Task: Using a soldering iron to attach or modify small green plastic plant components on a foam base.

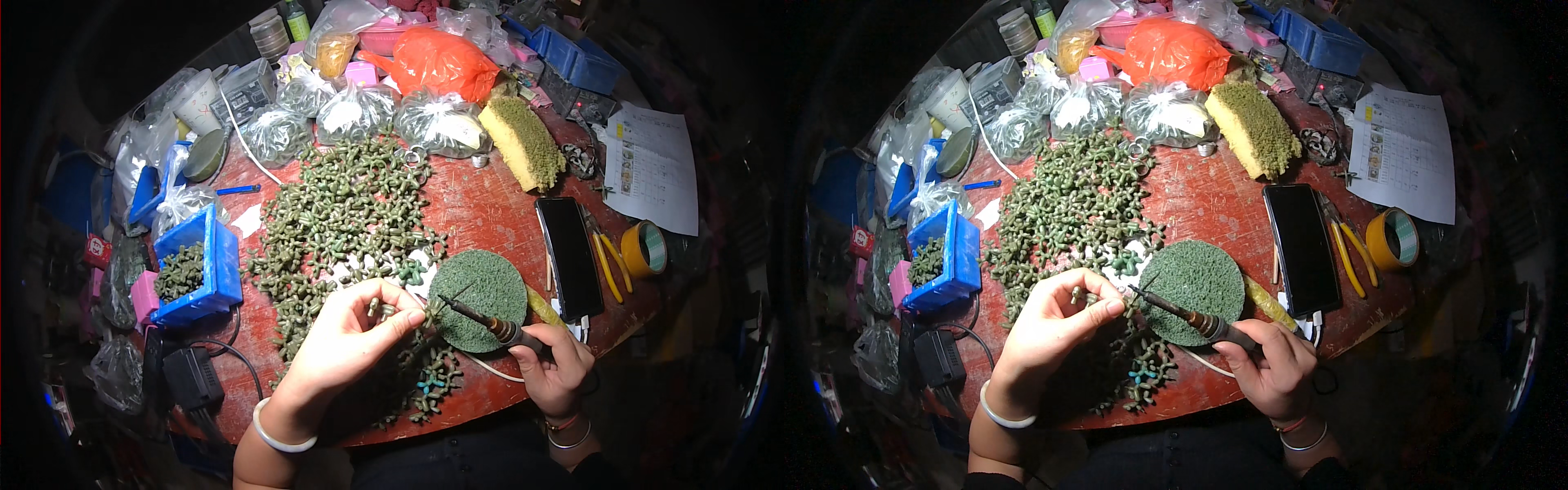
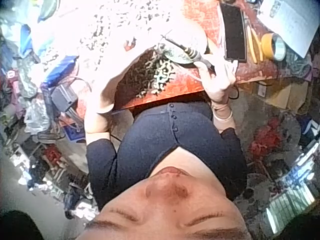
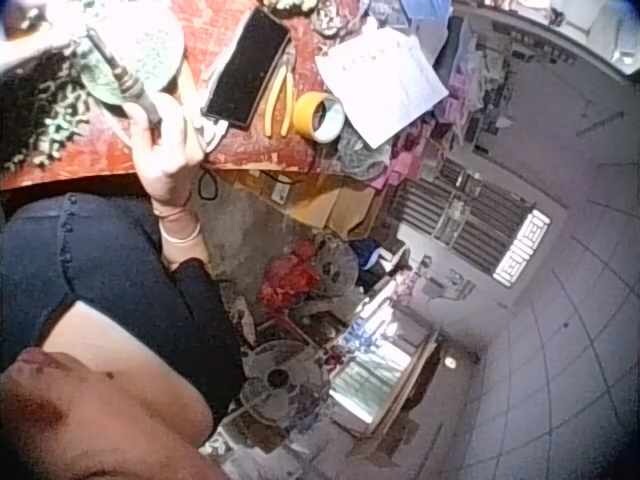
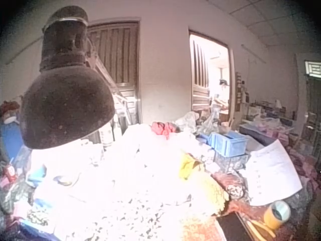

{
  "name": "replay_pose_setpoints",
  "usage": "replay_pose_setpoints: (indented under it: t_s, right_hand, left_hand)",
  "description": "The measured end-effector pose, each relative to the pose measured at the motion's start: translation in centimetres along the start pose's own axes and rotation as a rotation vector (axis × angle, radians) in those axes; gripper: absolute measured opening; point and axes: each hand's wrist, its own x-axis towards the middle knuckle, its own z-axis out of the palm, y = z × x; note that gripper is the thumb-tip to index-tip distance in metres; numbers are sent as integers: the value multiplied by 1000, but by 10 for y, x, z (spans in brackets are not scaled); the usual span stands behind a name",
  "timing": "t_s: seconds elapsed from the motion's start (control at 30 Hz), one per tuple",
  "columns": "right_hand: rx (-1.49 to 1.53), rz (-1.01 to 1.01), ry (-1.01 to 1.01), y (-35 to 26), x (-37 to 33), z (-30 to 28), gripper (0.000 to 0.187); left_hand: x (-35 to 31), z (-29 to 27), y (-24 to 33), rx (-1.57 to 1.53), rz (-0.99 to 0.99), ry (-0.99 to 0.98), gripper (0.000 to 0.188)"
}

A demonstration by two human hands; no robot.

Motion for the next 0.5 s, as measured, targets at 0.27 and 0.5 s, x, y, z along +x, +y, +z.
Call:
replay_pose_setpoints:
  t_s: [0.27,0.5]
  right_hand:
    - [0,20,-3,1,-2,0,28]
    - [-21,-26,111,7,-6,3,29]
  left_hand:
    - [1,-2,-3,2,15,-4,7]
    - [1,0,0,21,-12,17,7]
